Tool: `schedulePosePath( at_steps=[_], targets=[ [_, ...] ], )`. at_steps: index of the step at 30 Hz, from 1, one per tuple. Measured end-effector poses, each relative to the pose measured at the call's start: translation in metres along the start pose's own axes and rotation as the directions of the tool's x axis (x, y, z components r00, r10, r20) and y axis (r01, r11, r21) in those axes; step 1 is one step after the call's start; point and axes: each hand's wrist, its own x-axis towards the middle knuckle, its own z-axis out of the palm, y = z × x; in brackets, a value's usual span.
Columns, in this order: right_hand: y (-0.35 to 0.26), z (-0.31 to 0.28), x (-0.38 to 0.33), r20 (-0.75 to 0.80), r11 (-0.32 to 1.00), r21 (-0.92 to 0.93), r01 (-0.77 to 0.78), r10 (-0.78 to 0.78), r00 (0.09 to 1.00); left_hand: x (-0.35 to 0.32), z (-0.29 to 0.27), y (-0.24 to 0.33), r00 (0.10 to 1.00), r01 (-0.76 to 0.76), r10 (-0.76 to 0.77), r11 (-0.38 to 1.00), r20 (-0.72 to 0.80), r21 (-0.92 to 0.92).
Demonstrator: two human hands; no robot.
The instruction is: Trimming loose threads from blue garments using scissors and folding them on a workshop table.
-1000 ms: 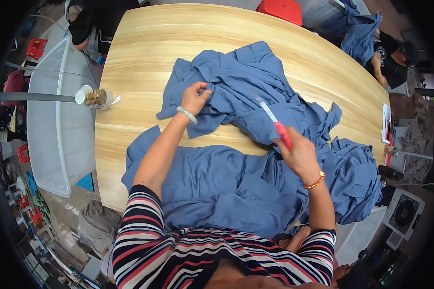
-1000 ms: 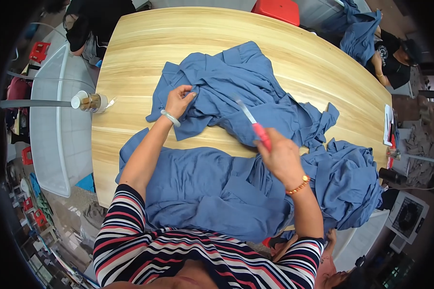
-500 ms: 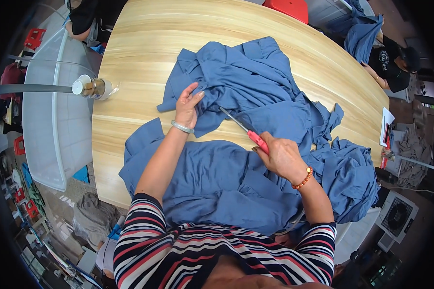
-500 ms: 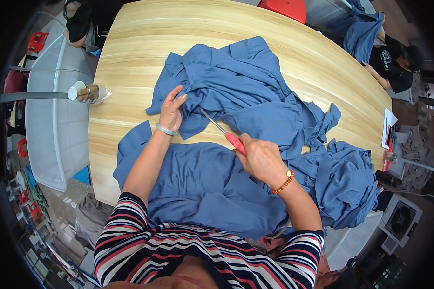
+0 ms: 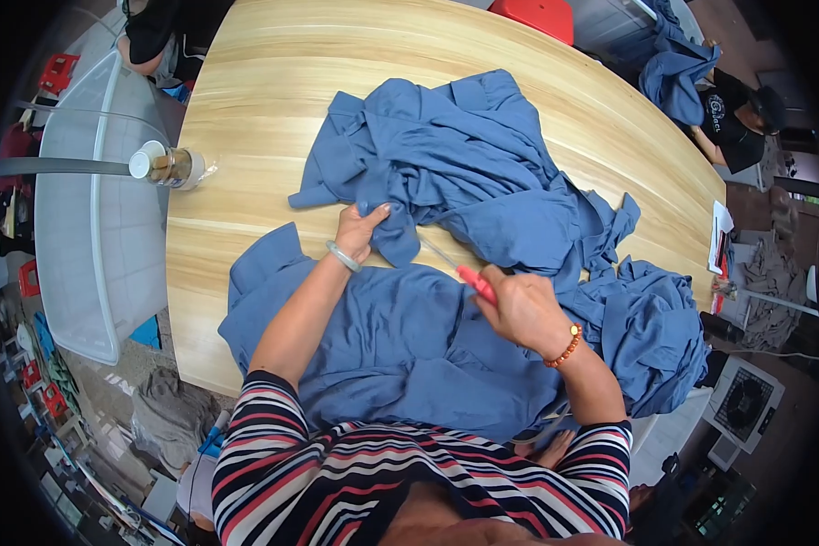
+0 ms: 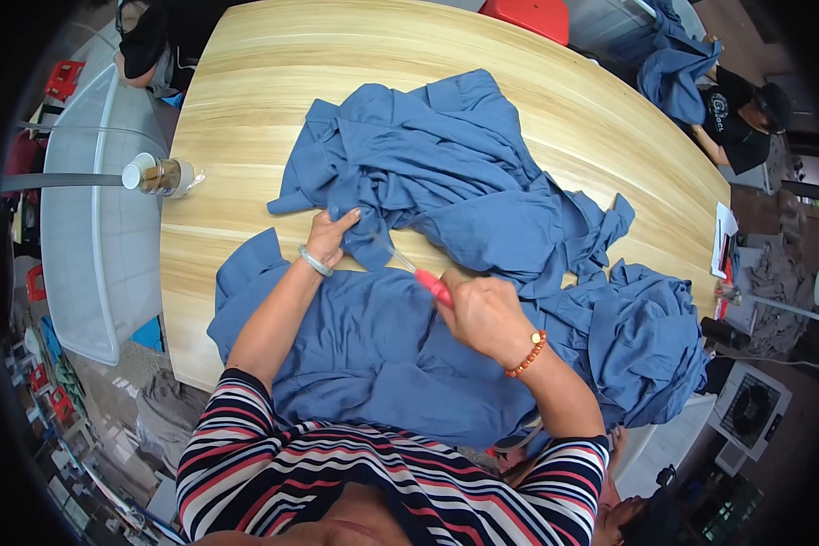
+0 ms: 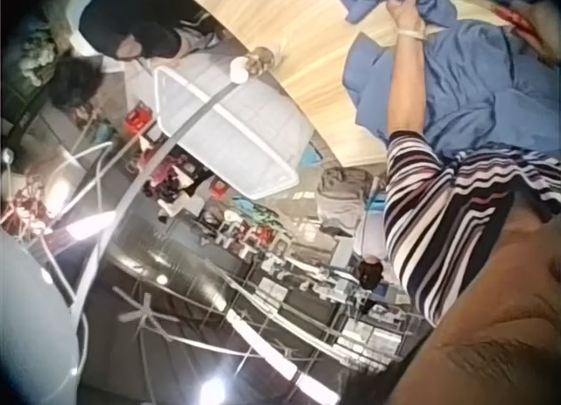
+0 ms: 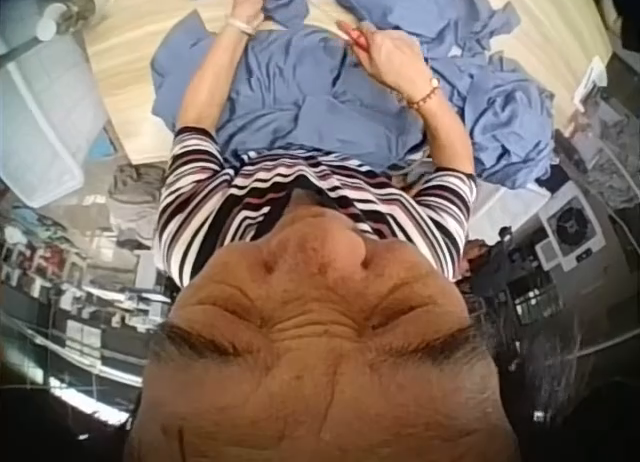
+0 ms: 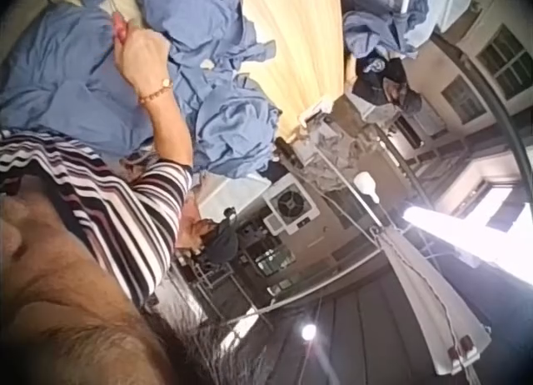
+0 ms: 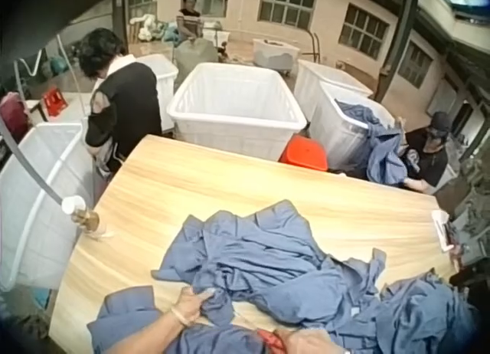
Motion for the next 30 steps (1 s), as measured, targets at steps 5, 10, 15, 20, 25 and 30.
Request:
schedulePosePath(
  at_steps=[5, 10, 15, 20, 25, 30],
  targets=[
    [-0.005, 0.004, -0.004, 0.115, 0.997, 0.076, 0.0, -0.009, 0.993, -0.019, -0.001, 0.001, 0.986, 0.137, -0.141, 0.989, 0.085, 0.054],
    [0.012, 0.007, 0.0, -0.142, 0.976, 0.214, 0.037, -0.007, 0.99, -0.009, -0.017, 0.021, 0.934, -0.35, 0.287, 0.606, 0.214, 0.714],
    [0.006, -0.014, 0.014, -0.096, 0.974, 0.204, -0.103, 0.125, 0.988, 0.039, 0.044, 0.076, 0.966, 0.025, 0.094, 0.894, -0.242, 0.448],
    [0.006, -0.031, 0.03, -0.1, 0.974, 0.111, -0.199, 0.21, 0.973, 0.056, 0.04, 0.043, 0.948, -0.311, 0.302, 0.826, 0.097, 0.47],
    [0.008, -0.036, 0.024, 0.011, 0.992, 0.091, -0.089, 0.088, 0.996, 0.027, 0.032, 0.029, 0.761, -0.624, 0.568, 0.511, 0.313, 0.591],
    [0.005, -0.019, 0.001, 0.118, 0.991, 0.111, -0.074, 0.061, 0.991, -0.014, 0.023, 0.06, 0.815, -0.58, 0.52, 0.719, 0.256, 0.383]
  ],
)
